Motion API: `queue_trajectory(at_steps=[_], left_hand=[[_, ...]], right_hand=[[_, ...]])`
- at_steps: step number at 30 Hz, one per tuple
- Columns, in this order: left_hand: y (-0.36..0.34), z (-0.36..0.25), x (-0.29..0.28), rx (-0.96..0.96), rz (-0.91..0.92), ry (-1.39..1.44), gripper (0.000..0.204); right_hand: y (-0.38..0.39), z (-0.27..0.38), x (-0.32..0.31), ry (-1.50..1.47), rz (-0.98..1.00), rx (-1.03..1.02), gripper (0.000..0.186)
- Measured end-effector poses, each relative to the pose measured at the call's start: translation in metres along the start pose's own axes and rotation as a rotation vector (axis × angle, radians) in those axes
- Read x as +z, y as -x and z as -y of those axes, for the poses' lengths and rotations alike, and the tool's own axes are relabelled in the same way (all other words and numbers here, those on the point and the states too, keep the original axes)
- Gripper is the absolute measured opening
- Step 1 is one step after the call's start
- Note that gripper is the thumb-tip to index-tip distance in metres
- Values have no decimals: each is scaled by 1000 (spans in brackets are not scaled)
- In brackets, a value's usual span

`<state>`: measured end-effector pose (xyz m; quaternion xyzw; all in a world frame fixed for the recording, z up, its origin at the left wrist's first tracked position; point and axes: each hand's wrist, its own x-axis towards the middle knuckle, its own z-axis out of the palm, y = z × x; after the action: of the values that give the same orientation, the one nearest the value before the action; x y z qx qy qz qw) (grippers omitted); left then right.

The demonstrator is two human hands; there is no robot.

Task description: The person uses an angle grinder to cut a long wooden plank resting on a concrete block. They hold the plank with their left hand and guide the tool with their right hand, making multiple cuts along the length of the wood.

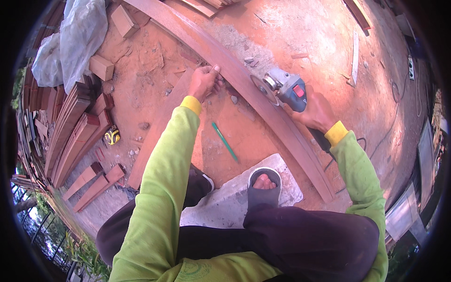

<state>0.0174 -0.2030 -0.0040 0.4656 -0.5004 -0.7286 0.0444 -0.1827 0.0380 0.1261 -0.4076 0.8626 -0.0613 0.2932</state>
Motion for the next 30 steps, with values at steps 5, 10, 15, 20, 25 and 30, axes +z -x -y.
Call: queue_trajectory(at_steps=[5, 10, 15, 20, 25, 30], left_hand=[[1, -2, 3, 0, -5, -26, 34], [2, -3, 4, -17, -22, -11, 34], [3, -2, 7, 3, -49, 7, 36], [0, -1, 5, -7, -37, 37, 36], [-1, 1, 5, 0, -24, 43, 35], [-1, 1, 3, -3, -1, -1, 33]], right_hand=[[0, 1, -2, 1, 9, 3, 58], [2, 0, 0, -26, -13, -29, 60], [5, 6, -8, -31, 32, -31, 63], [-2, -2, -1, 10, 15, -12, 59], [-2, -4, 0, 0, 10, -44, 63], [-3, -8, 2, -15, 1, -57, 58]])
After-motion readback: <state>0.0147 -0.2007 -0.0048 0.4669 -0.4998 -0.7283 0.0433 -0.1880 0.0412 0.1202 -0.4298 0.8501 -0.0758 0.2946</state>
